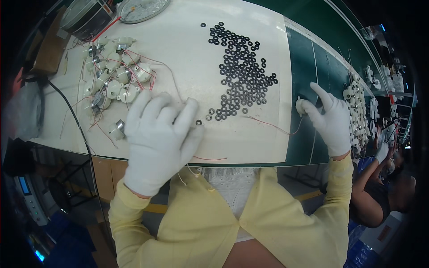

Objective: The person applies a white substance to the center of small white circular components using a red-handled brush. They dip the brush into a container of the substance and carefully coat the target area on each unit. The person handles the components one by one, placing them on a green workbench alongside a pile of black washers.

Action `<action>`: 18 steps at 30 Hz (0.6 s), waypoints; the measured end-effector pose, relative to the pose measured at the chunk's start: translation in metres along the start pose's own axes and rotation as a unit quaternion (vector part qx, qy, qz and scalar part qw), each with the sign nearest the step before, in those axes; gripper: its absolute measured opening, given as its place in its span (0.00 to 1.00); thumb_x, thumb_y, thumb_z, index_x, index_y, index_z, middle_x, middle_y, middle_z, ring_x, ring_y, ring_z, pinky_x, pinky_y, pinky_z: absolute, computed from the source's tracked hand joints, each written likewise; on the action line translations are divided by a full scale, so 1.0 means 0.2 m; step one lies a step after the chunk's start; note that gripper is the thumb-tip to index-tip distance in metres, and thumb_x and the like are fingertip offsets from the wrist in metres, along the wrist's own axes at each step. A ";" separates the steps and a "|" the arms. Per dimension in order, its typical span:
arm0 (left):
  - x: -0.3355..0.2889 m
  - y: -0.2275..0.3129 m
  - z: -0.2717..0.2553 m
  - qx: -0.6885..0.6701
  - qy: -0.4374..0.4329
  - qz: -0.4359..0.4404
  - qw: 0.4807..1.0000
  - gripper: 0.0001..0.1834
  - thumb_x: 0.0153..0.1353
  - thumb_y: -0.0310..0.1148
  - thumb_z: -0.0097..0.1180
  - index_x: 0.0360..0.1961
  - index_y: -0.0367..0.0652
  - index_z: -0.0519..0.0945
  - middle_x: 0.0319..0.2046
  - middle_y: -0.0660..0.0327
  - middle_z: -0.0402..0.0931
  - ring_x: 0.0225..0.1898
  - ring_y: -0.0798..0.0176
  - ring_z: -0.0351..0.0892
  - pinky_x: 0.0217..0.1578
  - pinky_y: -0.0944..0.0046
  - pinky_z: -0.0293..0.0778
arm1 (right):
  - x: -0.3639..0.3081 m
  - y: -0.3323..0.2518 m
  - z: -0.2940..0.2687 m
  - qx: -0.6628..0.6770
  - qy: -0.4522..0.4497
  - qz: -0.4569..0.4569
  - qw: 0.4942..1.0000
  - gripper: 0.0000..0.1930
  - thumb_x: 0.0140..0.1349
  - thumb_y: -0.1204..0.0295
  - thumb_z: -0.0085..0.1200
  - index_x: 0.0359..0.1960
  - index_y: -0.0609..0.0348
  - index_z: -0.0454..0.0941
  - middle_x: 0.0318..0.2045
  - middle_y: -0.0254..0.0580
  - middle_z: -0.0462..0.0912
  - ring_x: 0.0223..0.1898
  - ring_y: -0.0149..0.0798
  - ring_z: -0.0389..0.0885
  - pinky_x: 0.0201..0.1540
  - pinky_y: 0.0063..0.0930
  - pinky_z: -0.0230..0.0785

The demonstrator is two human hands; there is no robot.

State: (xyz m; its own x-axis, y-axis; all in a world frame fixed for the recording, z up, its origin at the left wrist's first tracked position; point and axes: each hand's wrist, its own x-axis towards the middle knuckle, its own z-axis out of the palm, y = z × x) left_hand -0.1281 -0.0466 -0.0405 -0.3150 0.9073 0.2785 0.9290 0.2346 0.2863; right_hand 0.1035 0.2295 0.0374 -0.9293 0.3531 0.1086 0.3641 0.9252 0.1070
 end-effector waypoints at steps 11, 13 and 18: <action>0.05 0.26 0.15 -0.044 0.012 -0.016 0.999 0.42 0.50 0.52 0.66 0.60 0.32 0.74 0.60 0.45 0.73 0.66 0.41 0.66 0.68 0.44 0.56 | -0.03 0.02 0.05 0.104 0.020 0.075 0.992 0.08 0.63 0.69 0.58 0.38 0.59 0.85 0.25 0.38 0.87 0.21 0.38 0.83 0.29 0.29 0.74; 0.06 0.27 0.16 -0.060 0.011 -0.012 0.998 0.42 0.50 0.52 0.67 0.61 0.32 0.74 0.60 0.44 0.73 0.66 0.41 0.66 0.67 0.44 0.57 | -0.05 0.03 0.05 0.077 0.018 0.075 0.994 0.08 0.62 0.68 0.59 0.38 0.58 0.85 0.25 0.38 0.87 0.21 0.38 0.83 0.29 0.29 0.73; 0.06 0.27 0.11 -0.079 0.010 -0.006 0.997 0.41 0.50 0.49 0.67 0.62 0.33 0.73 0.60 0.44 0.72 0.65 0.40 0.66 0.66 0.43 0.58 | -0.08 0.06 0.07 0.089 -0.017 0.081 0.993 0.10 0.60 0.67 0.63 0.40 0.58 0.85 0.26 0.39 0.87 0.22 0.37 0.83 0.29 0.29 0.73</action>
State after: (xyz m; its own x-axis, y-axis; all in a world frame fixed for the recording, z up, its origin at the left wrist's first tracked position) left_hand -0.0783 -0.0159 -0.0417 -0.3316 0.8969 0.2926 0.8830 0.1859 0.4309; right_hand 0.1215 0.2361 0.0235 -0.8622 0.5008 0.0757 0.4948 0.8648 -0.0851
